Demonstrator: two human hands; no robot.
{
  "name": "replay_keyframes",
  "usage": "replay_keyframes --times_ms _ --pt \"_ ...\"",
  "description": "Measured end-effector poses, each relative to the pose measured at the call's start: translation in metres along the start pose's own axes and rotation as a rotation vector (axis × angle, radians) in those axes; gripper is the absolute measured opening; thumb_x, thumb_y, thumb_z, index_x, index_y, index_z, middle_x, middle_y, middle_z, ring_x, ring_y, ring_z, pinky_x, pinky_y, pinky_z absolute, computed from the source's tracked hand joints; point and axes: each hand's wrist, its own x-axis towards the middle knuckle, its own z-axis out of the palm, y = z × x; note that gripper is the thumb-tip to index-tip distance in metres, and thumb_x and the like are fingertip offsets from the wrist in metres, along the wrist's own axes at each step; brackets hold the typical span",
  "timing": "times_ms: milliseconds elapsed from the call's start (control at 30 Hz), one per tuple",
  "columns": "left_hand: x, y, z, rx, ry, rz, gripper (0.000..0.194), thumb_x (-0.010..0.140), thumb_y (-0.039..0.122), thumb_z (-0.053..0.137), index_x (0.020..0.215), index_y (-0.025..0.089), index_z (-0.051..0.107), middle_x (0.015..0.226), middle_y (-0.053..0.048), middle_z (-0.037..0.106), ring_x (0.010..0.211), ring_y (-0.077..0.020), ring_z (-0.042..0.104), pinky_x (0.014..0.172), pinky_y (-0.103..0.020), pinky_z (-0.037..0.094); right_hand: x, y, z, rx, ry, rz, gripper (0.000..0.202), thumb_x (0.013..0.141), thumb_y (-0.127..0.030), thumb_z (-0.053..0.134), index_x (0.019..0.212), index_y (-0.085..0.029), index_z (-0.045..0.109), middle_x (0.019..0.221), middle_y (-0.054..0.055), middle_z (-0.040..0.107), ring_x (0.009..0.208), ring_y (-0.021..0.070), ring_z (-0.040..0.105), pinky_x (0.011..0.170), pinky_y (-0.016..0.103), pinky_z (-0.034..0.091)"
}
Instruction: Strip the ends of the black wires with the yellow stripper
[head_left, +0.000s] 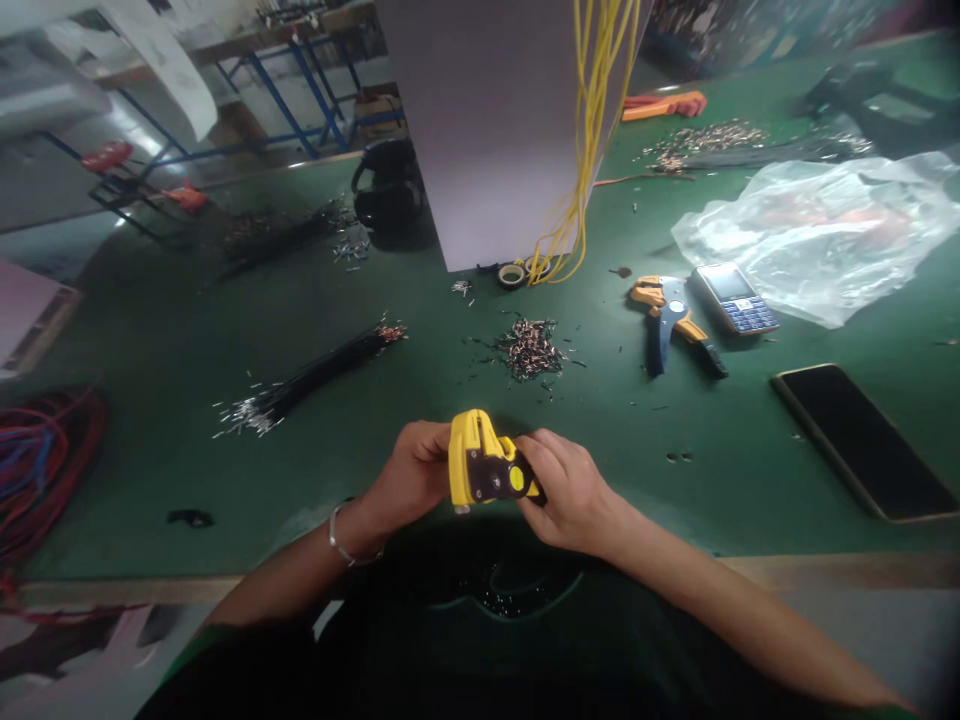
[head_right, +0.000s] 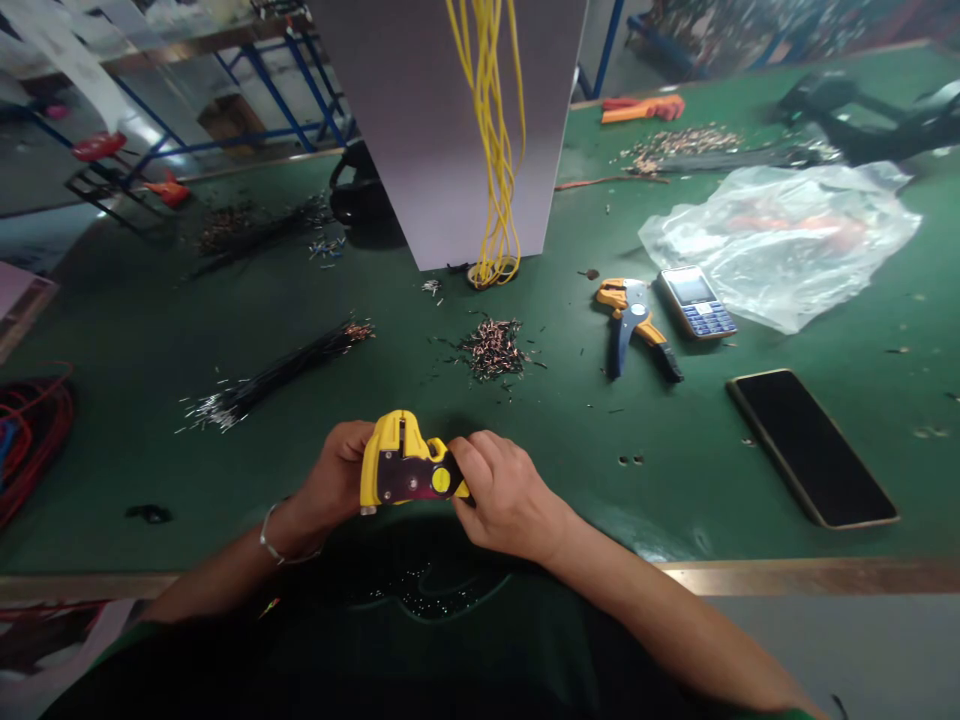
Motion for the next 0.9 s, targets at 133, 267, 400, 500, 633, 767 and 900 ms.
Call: replay_keyframes --times_ms 133,267,400,500,633,767,900 --pt "0.0 0.003 0.001 -0.025 0.0 0.005 0.024 0.07 0.03 0.081 0.058 0.015 0.066 0.049 0.003 0.06 0.045 -0.0057 0.051 0.047 -0.016 0.044 -0.001 0.001 0.001 -0.002 -0.007 -0.014 0.031 0.077 -0.011 0.046 0.108 -0.01 0.047 0.08 0.01 0.055 0.069 0.0221 0.05 0.056 0.035 0.047" --pt "0.0 0.003 0.0 -0.024 -0.002 -0.012 0.024 0.069 0.03 0.081 0.058 0.015 0.067 0.05 0.002 0.061 0.045 -0.0063 0.052 0.046 -0.016 0.045 -0.002 0.003 0.002 -0.018 -0.021 -0.009 0.03 0.077 -0.011 0.044 0.107 -0.01 0.047 0.079 0.01 0.055 0.067 0.0215 0.049 0.055 0.034 0.047" --pt "-0.001 -0.003 -0.001 -0.038 -0.01 -0.01 0.023 0.07 0.031 0.081 0.06 0.015 0.069 0.05 0.002 0.062 0.044 -0.0059 0.052 0.045 -0.016 0.045 -0.001 0.003 0.001 -0.044 -0.014 -0.021 0.029 0.077 -0.011 0.044 0.106 -0.011 0.047 0.078 0.009 0.057 0.066 0.0212 0.051 0.055 0.034 0.047" --pt "-0.002 -0.004 -0.001 -0.073 -0.018 -0.05 0.021 0.072 0.03 0.079 0.062 0.015 0.069 0.052 0.002 0.063 0.044 -0.0058 0.053 0.045 -0.016 0.045 0.0 0.001 0.0 -0.072 0.009 -0.021 0.029 0.075 -0.011 0.043 0.104 -0.011 0.048 0.076 0.009 0.058 0.066 0.0214 0.054 0.055 0.033 0.047" --pt "-0.002 -0.003 0.0 -0.061 -0.015 -0.052 0.024 0.072 0.032 0.079 0.061 0.015 0.068 0.052 0.001 0.063 0.047 -0.0068 0.055 0.046 -0.016 0.046 0.001 0.0 0.0 -0.099 0.045 -0.029 0.026 0.075 -0.01 0.043 0.1 -0.013 0.048 0.073 0.008 0.059 0.064 0.021 0.056 0.055 0.032 0.047" --pt "-0.005 -0.008 0.0 -0.073 -0.041 -0.1 0.033 0.076 0.041 0.075 0.059 0.014 0.065 0.049 0.001 0.06 0.042 -0.0057 0.05 0.043 -0.016 0.043 -0.001 0.0 0.003 -0.095 0.073 0.003 0.026 0.075 -0.012 0.045 0.101 -0.014 0.048 0.075 0.008 0.061 0.065 0.0208 0.059 0.056 0.032 0.047" --pt "-0.006 -0.014 0.001 -0.116 -0.055 -0.18 0.028 0.076 0.036 0.075 0.062 0.015 0.063 0.045 0.004 0.055 0.039 -0.0036 0.043 0.04 -0.016 0.036 -0.003 0.001 0.006 -0.007 0.082 0.09 0.024 0.076 -0.015 0.048 0.099 -0.016 0.049 0.077 0.007 0.064 0.066 0.02 0.061 0.058 0.031 0.047"
